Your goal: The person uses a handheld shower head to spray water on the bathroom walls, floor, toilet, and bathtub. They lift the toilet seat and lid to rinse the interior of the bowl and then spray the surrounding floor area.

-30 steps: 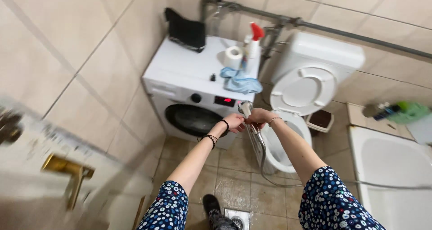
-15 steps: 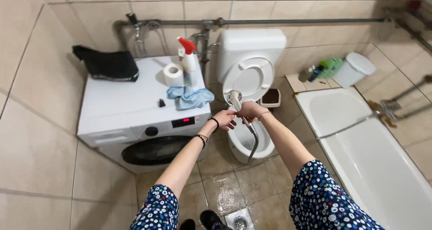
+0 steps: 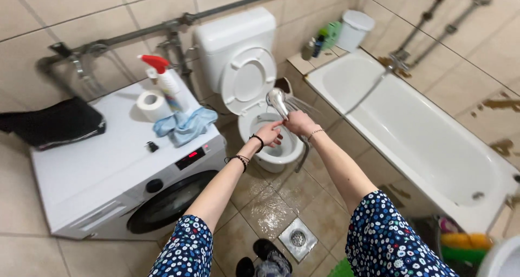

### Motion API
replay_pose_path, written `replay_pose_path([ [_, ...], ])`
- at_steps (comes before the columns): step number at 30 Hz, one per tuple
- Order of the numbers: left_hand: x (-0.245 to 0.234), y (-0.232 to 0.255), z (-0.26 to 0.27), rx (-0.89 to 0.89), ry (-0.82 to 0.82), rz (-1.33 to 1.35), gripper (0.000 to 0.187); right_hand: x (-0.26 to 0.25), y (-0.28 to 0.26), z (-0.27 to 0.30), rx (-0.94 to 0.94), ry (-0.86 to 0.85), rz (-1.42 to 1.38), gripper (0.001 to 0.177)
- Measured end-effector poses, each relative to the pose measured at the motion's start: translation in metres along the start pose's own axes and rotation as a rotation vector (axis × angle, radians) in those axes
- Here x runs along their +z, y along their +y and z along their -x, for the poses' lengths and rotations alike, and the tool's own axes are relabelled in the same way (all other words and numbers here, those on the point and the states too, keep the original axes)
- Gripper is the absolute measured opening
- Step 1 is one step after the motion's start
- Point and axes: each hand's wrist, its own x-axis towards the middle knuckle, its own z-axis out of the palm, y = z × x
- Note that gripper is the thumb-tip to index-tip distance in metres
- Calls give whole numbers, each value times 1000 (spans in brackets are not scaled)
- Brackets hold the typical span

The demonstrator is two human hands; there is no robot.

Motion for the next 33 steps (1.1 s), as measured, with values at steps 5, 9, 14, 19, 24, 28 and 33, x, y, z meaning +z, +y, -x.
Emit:
replay_pose_path([
  [5, 31, 30, -20, 70, -27, -14, 49, -1, 49, -4, 103, 91, -100, 48],
  [9, 49, 37, -57, 116, -72, 0, 50, 2, 89, -21, 147, 175, -201, 44],
  [14, 69, 40, -115, 102, -82, 22, 50, 1, 134, -50, 106, 214, -260, 38],
  [19, 73, 40, -182, 83, -102, 11, 49, 5, 180, -110, 81, 238, -267, 36],
  [24, 68, 51, -237, 71, -61, -5, 47, 6, 217, -173, 101, 261, -398, 29],
  [28, 64, 62, -263, 54, -34, -22, 45, 8, 238, -201, 128, 295, -557, 25],
  [33, 65, 80, -290, 38, -35, -57, 44, -25, 217, -183, 227, 318, -522, 24],
])
